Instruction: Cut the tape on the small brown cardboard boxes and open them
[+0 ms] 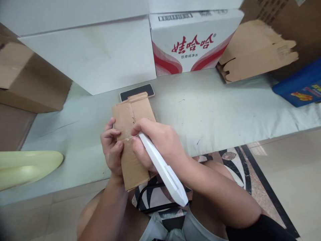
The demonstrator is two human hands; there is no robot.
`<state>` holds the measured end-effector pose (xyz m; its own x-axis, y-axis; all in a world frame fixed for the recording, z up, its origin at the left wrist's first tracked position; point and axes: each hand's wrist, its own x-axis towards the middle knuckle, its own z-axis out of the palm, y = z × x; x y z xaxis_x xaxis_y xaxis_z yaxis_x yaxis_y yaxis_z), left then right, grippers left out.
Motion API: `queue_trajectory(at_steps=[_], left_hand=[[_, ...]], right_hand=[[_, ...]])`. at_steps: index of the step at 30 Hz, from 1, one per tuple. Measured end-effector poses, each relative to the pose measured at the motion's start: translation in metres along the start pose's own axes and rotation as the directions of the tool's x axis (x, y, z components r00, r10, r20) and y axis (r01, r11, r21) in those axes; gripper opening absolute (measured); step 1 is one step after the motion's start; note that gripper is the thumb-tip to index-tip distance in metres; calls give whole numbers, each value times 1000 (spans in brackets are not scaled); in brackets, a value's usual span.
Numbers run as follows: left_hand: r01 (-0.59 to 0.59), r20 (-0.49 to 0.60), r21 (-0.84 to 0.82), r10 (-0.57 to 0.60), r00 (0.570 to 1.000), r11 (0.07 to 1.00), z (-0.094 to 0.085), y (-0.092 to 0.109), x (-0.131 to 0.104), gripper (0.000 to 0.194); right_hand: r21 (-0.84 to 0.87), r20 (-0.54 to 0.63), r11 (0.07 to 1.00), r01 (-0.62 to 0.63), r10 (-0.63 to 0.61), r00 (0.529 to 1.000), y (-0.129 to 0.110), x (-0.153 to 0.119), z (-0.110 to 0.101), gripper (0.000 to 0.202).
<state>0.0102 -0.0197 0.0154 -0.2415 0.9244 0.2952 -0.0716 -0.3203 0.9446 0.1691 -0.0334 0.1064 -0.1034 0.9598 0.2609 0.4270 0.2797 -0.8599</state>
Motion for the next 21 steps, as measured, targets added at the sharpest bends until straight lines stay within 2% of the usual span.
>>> queue_trajectory(at_steps=[21], left_hand=[[14, -4, -29, -15, 1000, 999, 2, 0, 0, 35]], right_hand=[[-8, -11, 1000, 17, -17, 1000, 0, 0, 0, 7]])
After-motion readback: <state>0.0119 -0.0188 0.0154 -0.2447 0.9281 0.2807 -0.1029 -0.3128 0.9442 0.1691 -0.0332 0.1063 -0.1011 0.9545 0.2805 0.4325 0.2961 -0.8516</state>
